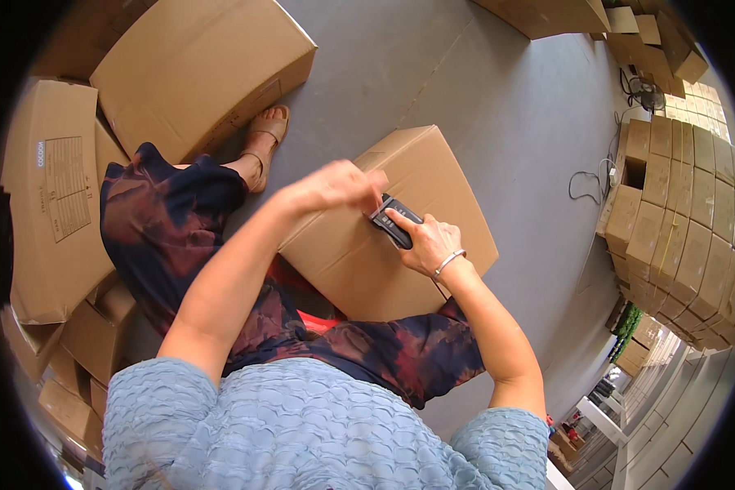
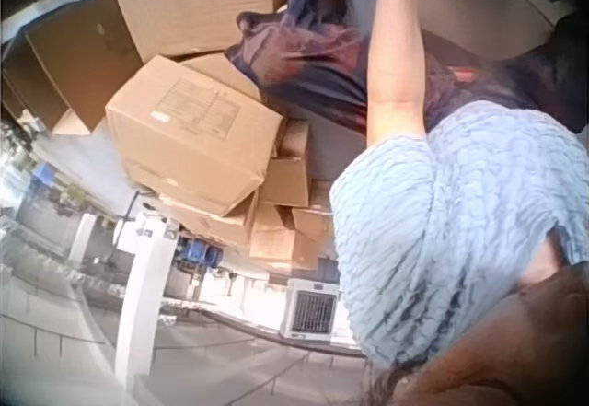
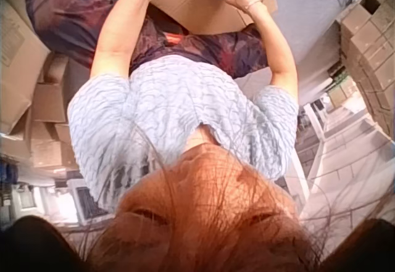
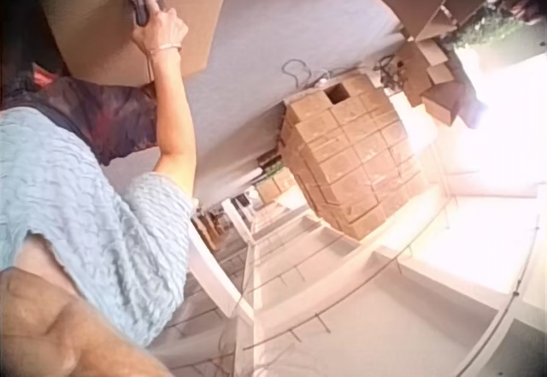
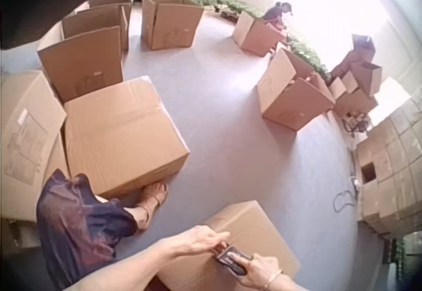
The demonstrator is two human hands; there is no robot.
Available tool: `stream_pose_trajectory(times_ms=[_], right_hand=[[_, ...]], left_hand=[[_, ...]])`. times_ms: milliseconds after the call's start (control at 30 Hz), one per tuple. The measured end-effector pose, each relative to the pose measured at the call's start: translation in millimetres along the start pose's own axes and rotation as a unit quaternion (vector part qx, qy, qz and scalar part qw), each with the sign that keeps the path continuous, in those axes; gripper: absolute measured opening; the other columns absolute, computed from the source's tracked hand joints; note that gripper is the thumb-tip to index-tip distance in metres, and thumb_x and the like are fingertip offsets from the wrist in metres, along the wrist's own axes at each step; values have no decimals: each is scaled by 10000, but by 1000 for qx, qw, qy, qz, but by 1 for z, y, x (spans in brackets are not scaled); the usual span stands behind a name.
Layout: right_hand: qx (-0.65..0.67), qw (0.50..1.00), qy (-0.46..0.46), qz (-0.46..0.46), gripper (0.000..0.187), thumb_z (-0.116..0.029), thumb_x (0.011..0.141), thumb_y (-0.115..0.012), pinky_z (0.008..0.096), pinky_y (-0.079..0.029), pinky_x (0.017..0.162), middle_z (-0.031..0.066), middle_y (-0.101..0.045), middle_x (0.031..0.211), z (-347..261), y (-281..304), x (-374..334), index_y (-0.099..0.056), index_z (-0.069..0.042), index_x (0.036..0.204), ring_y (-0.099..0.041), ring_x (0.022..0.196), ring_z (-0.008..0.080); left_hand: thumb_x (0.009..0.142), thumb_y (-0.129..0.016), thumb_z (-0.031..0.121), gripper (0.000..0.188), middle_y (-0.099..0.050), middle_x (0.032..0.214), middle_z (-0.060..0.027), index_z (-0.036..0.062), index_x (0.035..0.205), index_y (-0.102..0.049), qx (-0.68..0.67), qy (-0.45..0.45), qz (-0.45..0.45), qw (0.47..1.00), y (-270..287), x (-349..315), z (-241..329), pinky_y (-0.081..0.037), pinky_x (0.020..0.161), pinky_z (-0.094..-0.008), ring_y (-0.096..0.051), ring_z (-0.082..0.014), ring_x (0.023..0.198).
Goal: The person seals cardboard boxes with packaging tape using a handheld tape dispenser.
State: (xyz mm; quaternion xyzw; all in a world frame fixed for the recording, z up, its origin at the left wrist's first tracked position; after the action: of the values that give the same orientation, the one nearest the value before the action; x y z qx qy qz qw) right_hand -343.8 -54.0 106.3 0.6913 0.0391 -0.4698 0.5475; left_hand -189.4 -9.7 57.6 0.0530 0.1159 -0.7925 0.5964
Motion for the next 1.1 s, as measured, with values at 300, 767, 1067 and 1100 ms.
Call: stream_pose_trajectory(times_ms=[300,767,1067,1100], right_hand=[[48,998,22,26,704,-336,787,-686,477,-563,754,222,-639,942,-6,-8,-4,-508,-387,1466,-697,823,368],[80,995,50,32,729,-256,760,-701,450,-565,718,174,-689,921,32,-41,-34,-520,-374,1456,-715,864,331],[64,997,-48,6,750,-274,739,-728,508,-542,708,179,-635,928,116,-130,-147,-525,-428,1445,-676,765,344],[73,996,-59,-10,758,-270,735,-733,536,-530,751,173,-638,943,114,-136,-142,-524,-433,1444,-683,776,341]], left_hand=[[884,-362,846,1140,-122,1675,-207,-15,1596,-138,-35,242,125,961,-10,34,-153,-133,1263,-412,-131,-322,1554],[1027,-509,356,537,-281,1653,-97,219,1540,-427,575,-51,287,765,-26,68,-69,-212,1214,-559,-249,-314,1527],[1032,-479,348,555,-219,1675,-101,125,1536,-414,665,-53,254,700,-43,74,-58,-144,1231,-574,-198,-301,1546],[1028,-481,346,572,-213,1676,-113,77,1528,-415,720,-48,233,652,-52,76,-63,-128,1235,-575,-187,-298,1550]])
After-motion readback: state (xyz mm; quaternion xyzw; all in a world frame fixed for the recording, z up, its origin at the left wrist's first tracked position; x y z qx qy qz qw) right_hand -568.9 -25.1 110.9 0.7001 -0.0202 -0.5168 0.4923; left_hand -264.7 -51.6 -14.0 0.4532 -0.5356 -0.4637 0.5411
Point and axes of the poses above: each hand's wrist, its own x-axis towards the middle knuckle, its own y-axis out of the back of the hand, z = x × y, the point moved 8 cm from there along x, towards the middle knuckle
